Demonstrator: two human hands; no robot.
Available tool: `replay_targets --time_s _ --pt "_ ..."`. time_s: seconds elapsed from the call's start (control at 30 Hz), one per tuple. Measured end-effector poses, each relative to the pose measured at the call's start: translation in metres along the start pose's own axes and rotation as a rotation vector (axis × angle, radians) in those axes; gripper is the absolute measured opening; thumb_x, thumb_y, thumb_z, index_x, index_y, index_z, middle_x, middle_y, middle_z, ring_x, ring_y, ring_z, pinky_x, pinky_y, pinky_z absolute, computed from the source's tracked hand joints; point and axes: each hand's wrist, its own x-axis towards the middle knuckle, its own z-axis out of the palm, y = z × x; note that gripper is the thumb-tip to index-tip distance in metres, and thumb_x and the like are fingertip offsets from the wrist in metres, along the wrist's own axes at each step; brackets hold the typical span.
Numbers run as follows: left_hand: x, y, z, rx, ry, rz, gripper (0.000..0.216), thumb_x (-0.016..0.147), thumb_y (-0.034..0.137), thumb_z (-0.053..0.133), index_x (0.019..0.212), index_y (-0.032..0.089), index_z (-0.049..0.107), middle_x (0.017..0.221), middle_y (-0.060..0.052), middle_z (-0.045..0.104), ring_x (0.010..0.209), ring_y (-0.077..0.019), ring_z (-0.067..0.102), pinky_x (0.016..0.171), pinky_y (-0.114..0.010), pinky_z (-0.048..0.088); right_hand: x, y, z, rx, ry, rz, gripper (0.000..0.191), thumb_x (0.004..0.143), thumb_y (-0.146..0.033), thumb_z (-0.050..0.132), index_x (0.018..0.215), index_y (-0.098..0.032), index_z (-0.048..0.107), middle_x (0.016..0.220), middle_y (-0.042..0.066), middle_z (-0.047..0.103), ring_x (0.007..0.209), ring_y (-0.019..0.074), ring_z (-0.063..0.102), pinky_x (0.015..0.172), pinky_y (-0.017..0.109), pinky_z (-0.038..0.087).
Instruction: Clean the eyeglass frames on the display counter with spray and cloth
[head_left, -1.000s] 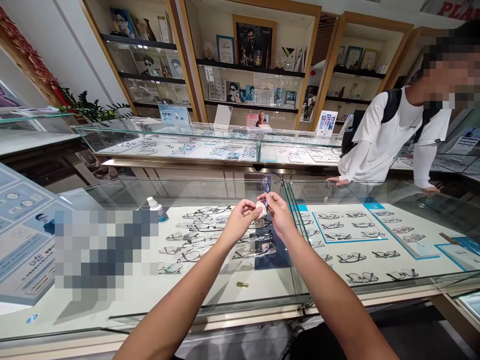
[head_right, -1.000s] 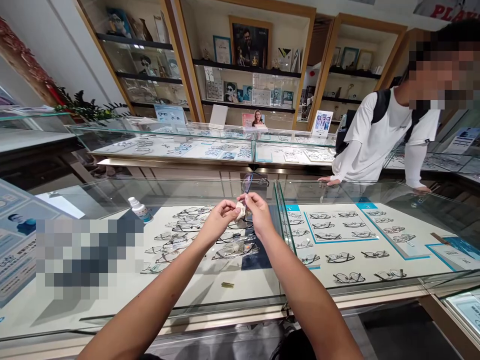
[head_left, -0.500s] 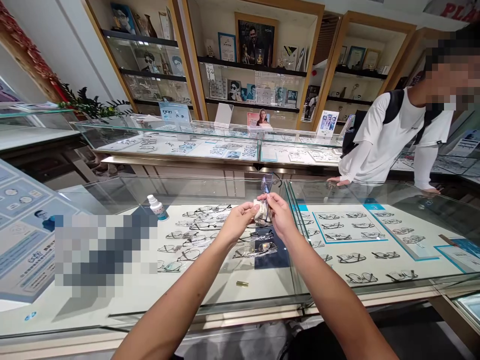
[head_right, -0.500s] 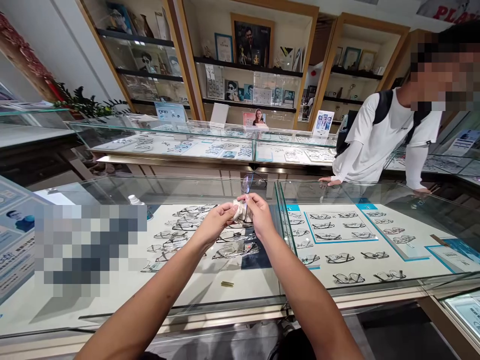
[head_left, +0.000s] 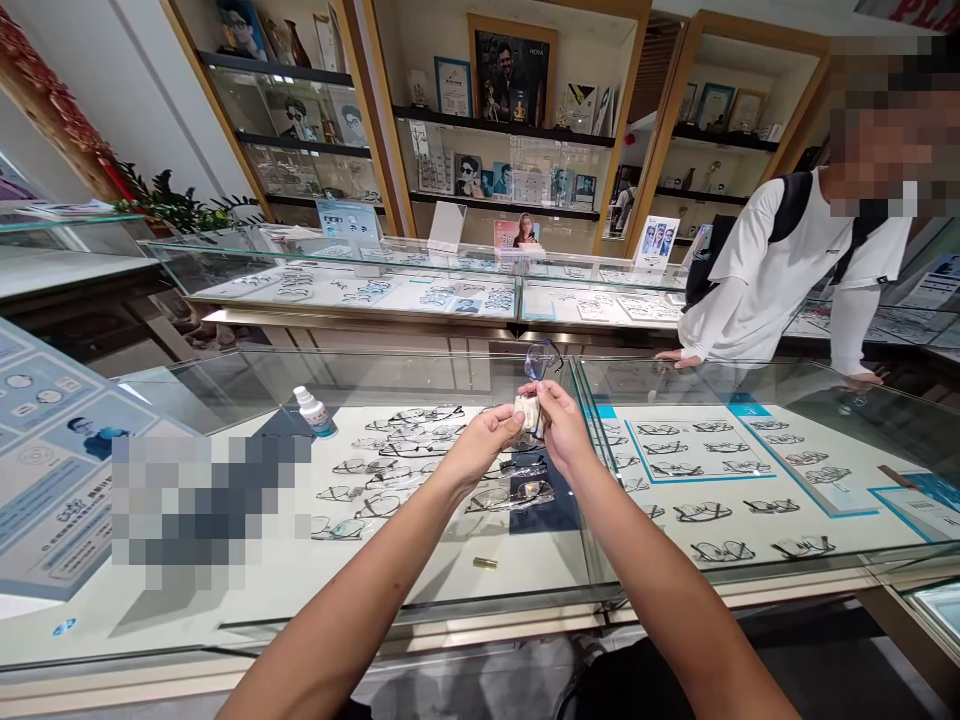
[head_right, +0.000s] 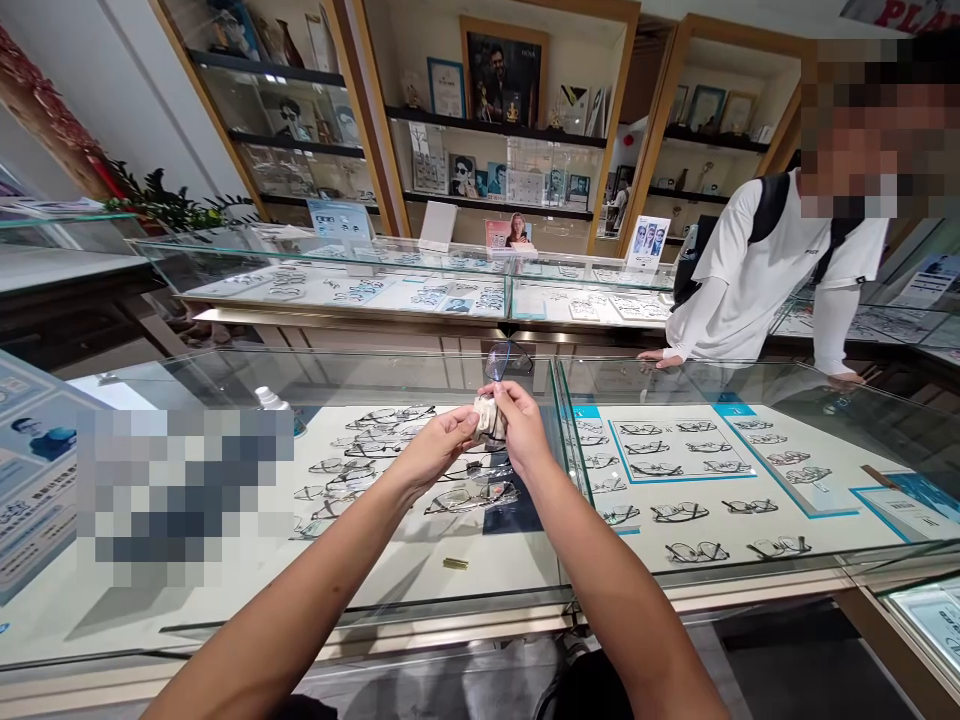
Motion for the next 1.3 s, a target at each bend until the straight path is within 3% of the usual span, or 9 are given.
replay_targets --time_s 0.1,0.4,0.6,0.8,1.07,1.3 --pt "-0.002 0.001 0.002 -0.047 -0.015 0.000 0.053 0.075 0.058 0.087 0.105 0.016 0.074 0.090 -0.005 0.073 0.080 -0.0169 0.061 0.076 -0.027 0.042 0.000 0.001 0.001 0.005 0.005 -0.008 0.031 0.081 -0.057 0.081 0.087 -0.027 0.077 0.098 0.002 0.075 0.080 0.0165 0.061 0.072 0.028 0.048" --pt "-0.004 0.000 0.008 -0.075 0.061 0.040 0.048 0.072 0.051 0.091 0.099 0.017 0.071 0.076 -0.002 0.070 0.075 -0.0165 0.062 0.076 -0.027 0.046 -0.004 0.004 0.007 -0.009 -0.031 0.019 0.033 0.082 -0.057 0.080 0.086 -0.024 0.077 0.097 0.004 0.075 0.084 0.0177 0.063 0.076 0.028 0.049" --pt "-0.001 0.001 0.002 -0.034 0.087 0.048 0.052 0.075 0.056 0.087 0.105 0.016 0.074 0.083 -0.004 0.073 0.076 -0.0166 0.063 0.077 -0.028 0.048 -0.003 0.002 0.003 -0.013 -0.085 0.021 0.031 0.082 -0.055 0.080 0.088 -0.025 0.079 0.095 0.003 0.075 0.085 0.0190 0.064 0.077 0.029 0.049" --pt "0.001 0.005 -0.012 0.032 0.022 0.023 0.055 0.078 0.058 0.084 0.110 0.014 0.077 0.085 -0.004 0.073 0.074 -0.0142 0.059 0.074 -0.026 0.044 -0.005 0.004 0.002 -0.042 -0.122 0.040 0.032 0.080 -0.056 0.083 0.085 -0.024 0.080 0.096 0.003 0.076 0.085 0.0190 0.064 0.078 0.029 0.049" --pt "0.002 -0.001 -0.007 -0.075 -0.008 0.024 0.057 0.073 0.047 0.092 0.116 0.014 0.075 0.095 -0.007 0.076 0.083 -0.0165 0.066 0.082 -0.027 0.047 -0.007 0.009 0.007 0.000 -0.076 0.064 0.034 0.075 -0.056 0.086 0.083 -0.024 0.079 0.088 0.001 0.073 0.077 0.0167 0.060 0.071 0.027 0.045" --pt "0.003 -0.011 -0.003 -0.130 -0.029 0.052 0.055 0.080 0.044 0.089 0.124 0.015 0.071 0.102 -0.008 0.075 0.090 -0.0171 0.065 0.082 -0.026 0.046 -0.006 0.003 0.011 0.119 0.019 0.104 0.035 0.069 -0.052 0.091 0.081 -0.022 0.078 0.085 0.001 0.071 0.073 0.0139 0.056 0.065 0.024 0.044"
